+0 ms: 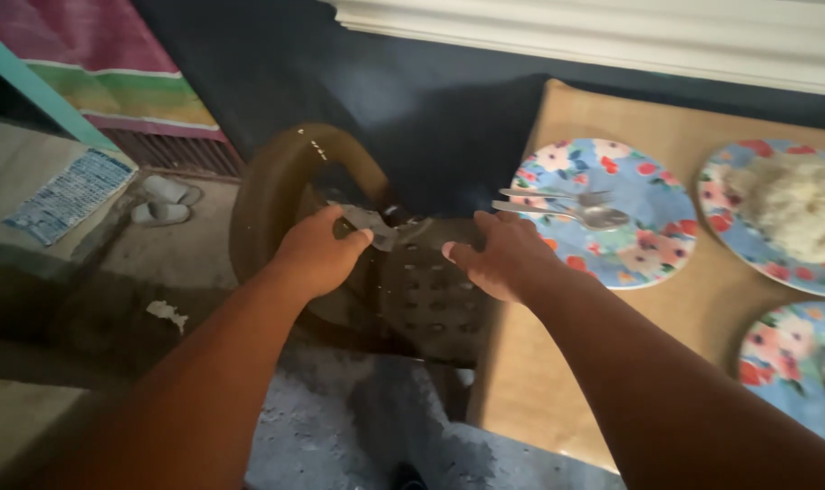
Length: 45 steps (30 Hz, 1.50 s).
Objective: The person arranges plates, bowls of food, and utensils on a dining table and then moves a pot in the kitchen.
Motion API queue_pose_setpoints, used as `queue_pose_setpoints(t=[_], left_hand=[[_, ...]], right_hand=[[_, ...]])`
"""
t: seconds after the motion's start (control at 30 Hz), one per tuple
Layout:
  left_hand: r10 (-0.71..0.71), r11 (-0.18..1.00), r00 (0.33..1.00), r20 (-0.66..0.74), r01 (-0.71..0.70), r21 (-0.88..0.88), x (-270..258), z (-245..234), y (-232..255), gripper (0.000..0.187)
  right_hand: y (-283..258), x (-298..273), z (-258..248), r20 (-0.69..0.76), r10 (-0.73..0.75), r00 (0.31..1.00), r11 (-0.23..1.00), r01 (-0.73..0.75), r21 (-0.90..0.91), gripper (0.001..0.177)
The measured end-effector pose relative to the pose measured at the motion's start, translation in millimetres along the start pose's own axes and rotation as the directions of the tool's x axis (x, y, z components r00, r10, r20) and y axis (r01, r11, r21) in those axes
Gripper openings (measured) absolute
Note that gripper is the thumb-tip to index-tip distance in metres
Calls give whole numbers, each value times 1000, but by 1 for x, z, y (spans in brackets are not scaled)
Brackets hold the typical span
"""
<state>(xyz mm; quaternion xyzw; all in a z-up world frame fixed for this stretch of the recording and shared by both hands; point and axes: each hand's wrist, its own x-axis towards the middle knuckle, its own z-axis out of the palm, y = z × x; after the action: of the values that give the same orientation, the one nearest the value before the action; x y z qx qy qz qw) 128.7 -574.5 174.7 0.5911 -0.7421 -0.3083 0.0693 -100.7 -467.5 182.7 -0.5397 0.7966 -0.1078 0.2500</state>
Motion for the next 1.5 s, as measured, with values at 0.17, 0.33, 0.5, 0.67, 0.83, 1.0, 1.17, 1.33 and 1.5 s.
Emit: queue_pose_setpoints(t=[0.17,0.33,0.5,0.67,0.83,1.0,1.17,1.33,1.5], left_hand=[[25,999,1000,-6,-24,22,38,-5,-6,76],[93,995,996,-10,-93,31,81,-14,23,78],[141,990,989,45,-141,-10,130,-12,72,76],[250,968,965,76,-249,-19,183,2,112,75],[259,965,951,171,-261,-9,203,-9,138,75],[311,943,901,303,-332,18,238,-10,157,75],[452,878,807,381,-478,-28,267,14,160,75],[505,819,698,508,-574,-24,268,24,168,76],[569,760,591,572,-644,-89,244,53,197,77]], right_hand=[[-4,42,13,-11,-52,999,997,52,-60,85],[-3,83,-11,-61,-82,995,995,78,-66,86],[18,126,-39,-101,31,994,999,-34,-28,90],[36,170,-63,-122,103,987,994,-107,-31,91],[38,195,-69,-138,157,978,986,-163,-34,90],[42,200,-75,-172,280,945,959,-282,13,90],[76,171,-70,-287,405,868,912,-404,68,88],[85,134,-52,-385,512,768,857,-490,161,87],[87,81,-49,-380,639,668,761,-622,186,86]])
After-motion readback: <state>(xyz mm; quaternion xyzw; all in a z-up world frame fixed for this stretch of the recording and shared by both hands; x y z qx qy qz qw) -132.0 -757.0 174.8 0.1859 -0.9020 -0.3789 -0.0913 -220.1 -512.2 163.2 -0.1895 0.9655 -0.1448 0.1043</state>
